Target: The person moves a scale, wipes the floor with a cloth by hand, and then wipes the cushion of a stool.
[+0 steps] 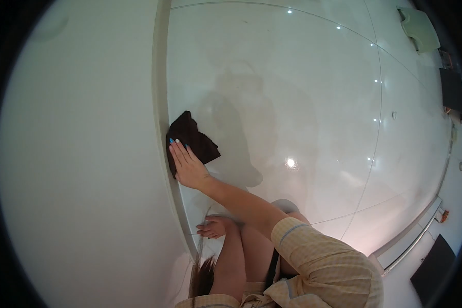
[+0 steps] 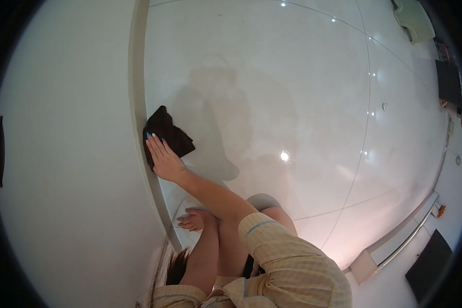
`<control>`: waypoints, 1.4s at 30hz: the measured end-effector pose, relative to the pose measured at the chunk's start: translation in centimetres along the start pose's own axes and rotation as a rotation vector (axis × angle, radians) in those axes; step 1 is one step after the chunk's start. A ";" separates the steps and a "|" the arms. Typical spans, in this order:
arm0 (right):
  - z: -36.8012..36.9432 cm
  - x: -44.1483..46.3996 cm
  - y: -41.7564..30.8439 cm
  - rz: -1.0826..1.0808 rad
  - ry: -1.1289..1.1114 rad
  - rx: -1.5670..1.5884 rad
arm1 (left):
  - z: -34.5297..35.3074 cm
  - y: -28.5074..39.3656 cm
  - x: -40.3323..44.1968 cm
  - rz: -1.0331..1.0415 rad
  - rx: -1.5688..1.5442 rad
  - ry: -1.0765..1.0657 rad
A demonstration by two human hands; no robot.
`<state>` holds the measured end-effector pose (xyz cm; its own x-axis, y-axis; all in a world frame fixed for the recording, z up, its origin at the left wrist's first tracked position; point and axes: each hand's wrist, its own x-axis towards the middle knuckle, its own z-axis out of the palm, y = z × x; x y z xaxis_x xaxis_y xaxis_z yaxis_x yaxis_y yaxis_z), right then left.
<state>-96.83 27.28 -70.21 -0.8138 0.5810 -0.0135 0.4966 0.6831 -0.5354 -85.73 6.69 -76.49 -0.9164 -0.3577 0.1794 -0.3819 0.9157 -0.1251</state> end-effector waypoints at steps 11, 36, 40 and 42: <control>-4.2 6.5 15.2 0.166 0.094 -0.117 | 0.2 -1.0 -0.2 -0.006 -0.028 -0.036; -22.2 -17.9 31.1 1.194 1.040 -0.250 | -0.8 -0.2 -0.7 -0.014 -0.034 -0.150; -17.4 -9.2 19.4 0.430 0.899 -0.061 | -1.5 0.2 -0.6 -0.010 0.050 -0.108; -11.8 -6.4 12.2 0.232 0.703 0.116 | -1.7 0.5 -1.0 -0.004 0.036 -0.061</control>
<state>-82.03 37.11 -66.72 -0.2882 0.8770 0.3846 0.5653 0.4799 -0.6709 -84.80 7.86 -75.11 -0.9199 -0.3731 0.1204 -0.3889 0.9074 -0.1593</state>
